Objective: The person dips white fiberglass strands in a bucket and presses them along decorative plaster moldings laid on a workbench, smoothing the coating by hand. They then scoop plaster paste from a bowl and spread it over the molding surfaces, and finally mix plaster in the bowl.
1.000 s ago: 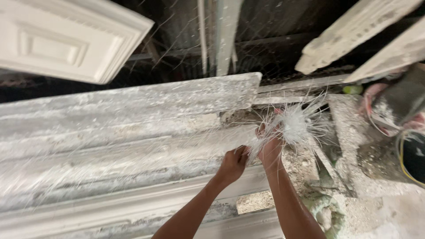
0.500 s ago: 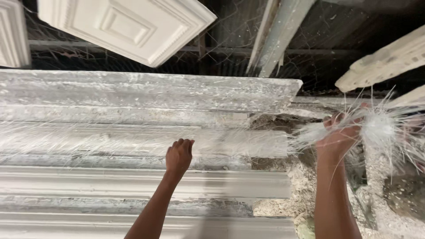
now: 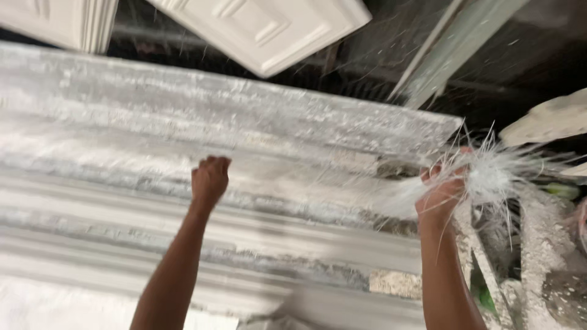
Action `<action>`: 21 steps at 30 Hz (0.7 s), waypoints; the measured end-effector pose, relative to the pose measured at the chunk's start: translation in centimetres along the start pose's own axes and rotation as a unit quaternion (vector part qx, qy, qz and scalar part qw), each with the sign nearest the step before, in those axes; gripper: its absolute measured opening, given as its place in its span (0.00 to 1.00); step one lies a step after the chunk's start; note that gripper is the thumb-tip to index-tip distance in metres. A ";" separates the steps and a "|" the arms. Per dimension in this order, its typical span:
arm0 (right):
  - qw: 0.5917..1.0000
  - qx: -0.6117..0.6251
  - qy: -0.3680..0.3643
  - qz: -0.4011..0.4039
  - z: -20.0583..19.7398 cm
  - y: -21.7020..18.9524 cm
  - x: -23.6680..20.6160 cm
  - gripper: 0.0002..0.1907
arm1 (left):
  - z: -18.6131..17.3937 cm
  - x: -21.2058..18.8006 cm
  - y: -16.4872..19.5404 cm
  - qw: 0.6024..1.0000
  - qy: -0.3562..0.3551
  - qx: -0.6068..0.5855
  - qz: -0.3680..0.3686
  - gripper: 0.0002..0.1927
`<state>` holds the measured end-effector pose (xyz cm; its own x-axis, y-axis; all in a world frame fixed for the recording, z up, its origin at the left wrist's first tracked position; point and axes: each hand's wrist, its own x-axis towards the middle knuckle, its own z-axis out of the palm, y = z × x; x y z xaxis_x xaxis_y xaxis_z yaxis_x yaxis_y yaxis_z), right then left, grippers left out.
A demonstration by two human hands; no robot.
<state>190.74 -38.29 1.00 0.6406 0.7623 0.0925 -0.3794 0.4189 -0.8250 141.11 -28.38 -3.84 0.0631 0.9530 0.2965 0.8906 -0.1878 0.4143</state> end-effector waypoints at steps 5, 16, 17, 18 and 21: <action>1.000 -0.011 -0.024 0.003 3.0 4.0 -3.0 0.11 | -4.7 1.7 -6.0 0.998 0.051 0.024 0.006 0.13; 1.000 -0.005 0.004 -0.002 17.3 12.9 -13.3 0.17 | -10.5 5.1 -25.5 0.964 0.122 0.233 -0.025 0.21; 1.000 -0.005 0.009 -0.001 19.8 14.6 -14.9 0.17 | -10.9 5.1 -27.1 0.933 0.176 0.314 -0.022 0.26; 1.000 0.003 0.011 0.000 22.5 16.5 -16.6 0.18 | -10.4 5.1 -28.4 0.957 0.159 0.241 -0.005 0.26; 0.999 0.018 0.004 0.040 31.6 22.7 -22.2 0.19 | -9.2 3.0 -28.2 0.973 0.094 -0.181 0.111 0.18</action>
<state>146.78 -30.14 -2.21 0.6117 0.7907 0.0226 -0.4537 0.3742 -0.8088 112.03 -22.35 -6.74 0.1216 0.8253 0.5515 0.6453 -0.4879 0.5878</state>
